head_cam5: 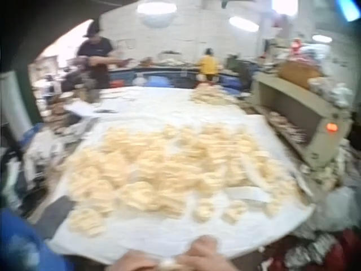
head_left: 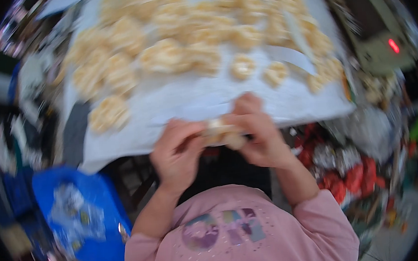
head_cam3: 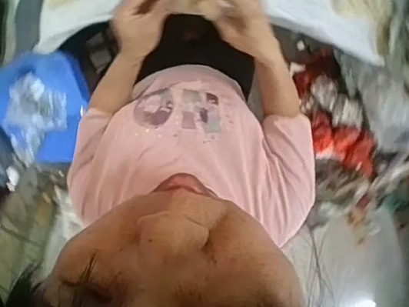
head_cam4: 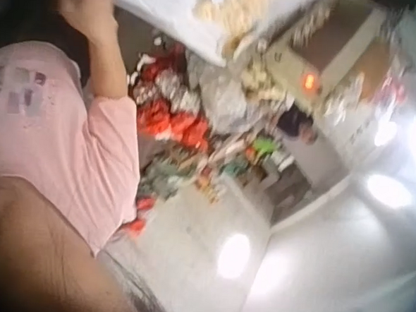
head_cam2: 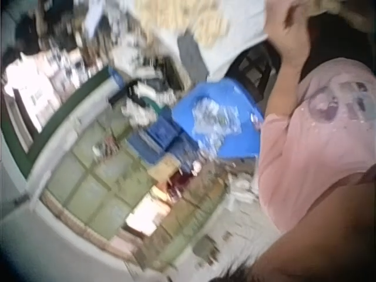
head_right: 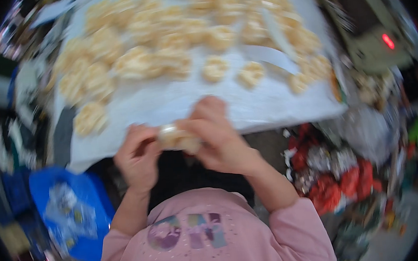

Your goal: The recorder organizes small plastic shoe components and applies white adhesive strips to them.

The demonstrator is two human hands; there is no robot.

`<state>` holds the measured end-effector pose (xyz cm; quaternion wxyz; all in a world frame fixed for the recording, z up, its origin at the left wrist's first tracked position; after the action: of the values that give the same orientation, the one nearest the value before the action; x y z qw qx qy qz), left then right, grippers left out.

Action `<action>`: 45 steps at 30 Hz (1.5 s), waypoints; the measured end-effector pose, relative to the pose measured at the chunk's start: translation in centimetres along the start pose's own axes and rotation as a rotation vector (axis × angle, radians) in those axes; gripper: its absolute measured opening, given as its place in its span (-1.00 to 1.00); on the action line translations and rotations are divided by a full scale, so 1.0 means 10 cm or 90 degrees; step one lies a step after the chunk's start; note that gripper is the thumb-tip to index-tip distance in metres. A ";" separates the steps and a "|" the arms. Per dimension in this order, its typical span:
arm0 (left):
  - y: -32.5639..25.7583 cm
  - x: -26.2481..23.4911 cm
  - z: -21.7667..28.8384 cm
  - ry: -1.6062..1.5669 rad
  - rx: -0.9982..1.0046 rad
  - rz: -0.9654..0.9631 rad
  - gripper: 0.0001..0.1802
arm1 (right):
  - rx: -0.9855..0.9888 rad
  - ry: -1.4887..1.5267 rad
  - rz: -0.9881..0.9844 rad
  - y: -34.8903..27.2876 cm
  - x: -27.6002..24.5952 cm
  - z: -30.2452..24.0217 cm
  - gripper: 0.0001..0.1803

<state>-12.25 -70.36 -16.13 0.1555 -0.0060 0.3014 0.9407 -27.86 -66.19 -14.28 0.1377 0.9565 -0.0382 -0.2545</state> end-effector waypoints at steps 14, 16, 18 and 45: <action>0.02 0.11 0.18 0.183 0.244 -0.079 -0.82 | 0.004 -0.009 -0.061 -0.12 0.05 -0.01 -0.66; -0.01 0.07 0.18 0.235 0.260 -0.086 -0.81 | -0.005 -0.009 -0.091 -0.13 0.11 -0.02 -0.64; 0.03 0.12 0.17 0.120 0.280 -0.072 -0.81 | -0.016 -0.014 -0.061 -0.13 0.04 -0.02 -0.63; -0.07 0.16 0.27 0.048 0.282 -0.128 -0.64 | 0.410 0.721 0.129 -0.50 0.12 0.29 -0.72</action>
<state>-13.36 -67.84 -14.51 0.2346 -0.0369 0.5035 0.8307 -28.27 -62.28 -18.70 -0.1331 0.9275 -0.1237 0.3266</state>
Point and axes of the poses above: each hand's wrist, its own y-axis towards the middle knuckle, its own x-axis out of the palm, z = x × y, the point moved 5 cm from there along y, towards the middle knuckle, and after that the axes turned 14 degrees about x, right-handed, at the moved point
